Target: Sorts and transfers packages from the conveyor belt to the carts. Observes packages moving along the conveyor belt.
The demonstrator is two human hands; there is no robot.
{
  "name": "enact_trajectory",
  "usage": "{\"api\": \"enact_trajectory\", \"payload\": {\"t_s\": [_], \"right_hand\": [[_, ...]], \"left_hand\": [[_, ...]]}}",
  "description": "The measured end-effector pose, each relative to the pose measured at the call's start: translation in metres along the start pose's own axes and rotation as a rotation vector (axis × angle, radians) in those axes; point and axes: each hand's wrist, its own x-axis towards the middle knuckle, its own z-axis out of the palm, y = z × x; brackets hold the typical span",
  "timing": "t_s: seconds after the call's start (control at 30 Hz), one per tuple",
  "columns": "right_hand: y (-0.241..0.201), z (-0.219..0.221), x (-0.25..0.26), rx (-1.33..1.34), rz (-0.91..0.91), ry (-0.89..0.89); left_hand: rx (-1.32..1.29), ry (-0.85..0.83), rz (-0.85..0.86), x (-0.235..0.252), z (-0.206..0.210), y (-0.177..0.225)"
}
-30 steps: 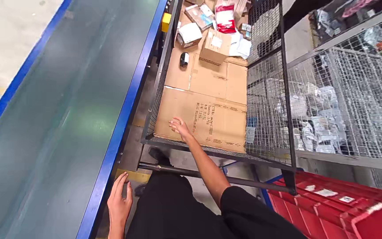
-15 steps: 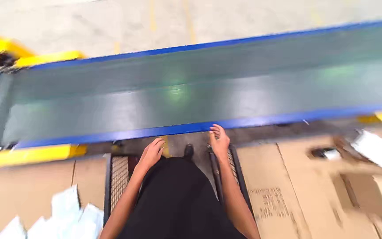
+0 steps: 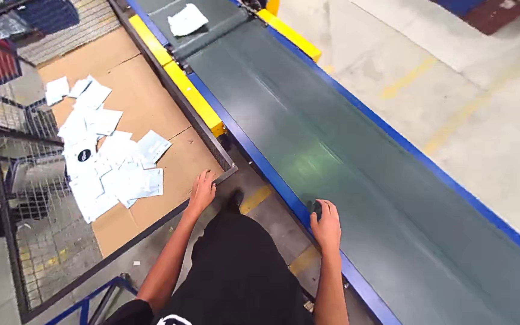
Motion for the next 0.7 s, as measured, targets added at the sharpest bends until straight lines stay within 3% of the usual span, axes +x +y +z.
{"api": "enact_trajectory", "payload": {"t_s": [0.1, 0.17, 0.47, 0.63, 0.7], "right_hand": [[-0.022, 0.002, 0.010, -0.006, -0.017, 0.066], [-0.026, 0.010, 0.013, -0.059, 0.022, 0.018], [-0.011, 0.003, 0.005, -0.103, 0.303, -0.019], [0.000, -0.002, -0.001, -0.117, 0.363, -0.021], [0.004, 0.001, -0.007, -0.145, 0.416, -0.017]], "left_hand": [[0.017, -0.212, -0.038, -0.006, 0.012, -0.004], [0.021, -0.292, -0.046, -0.005, 0.013, 0.000], [-0.038, -0.094, 0.140, 0.031, -0.025, 0.022], [0.097, -0.486, 0.120, 0.060, -0.007, 0.019], [0.098, -0.514, 0.149, 0.069, -0.006, 0.023]]}}
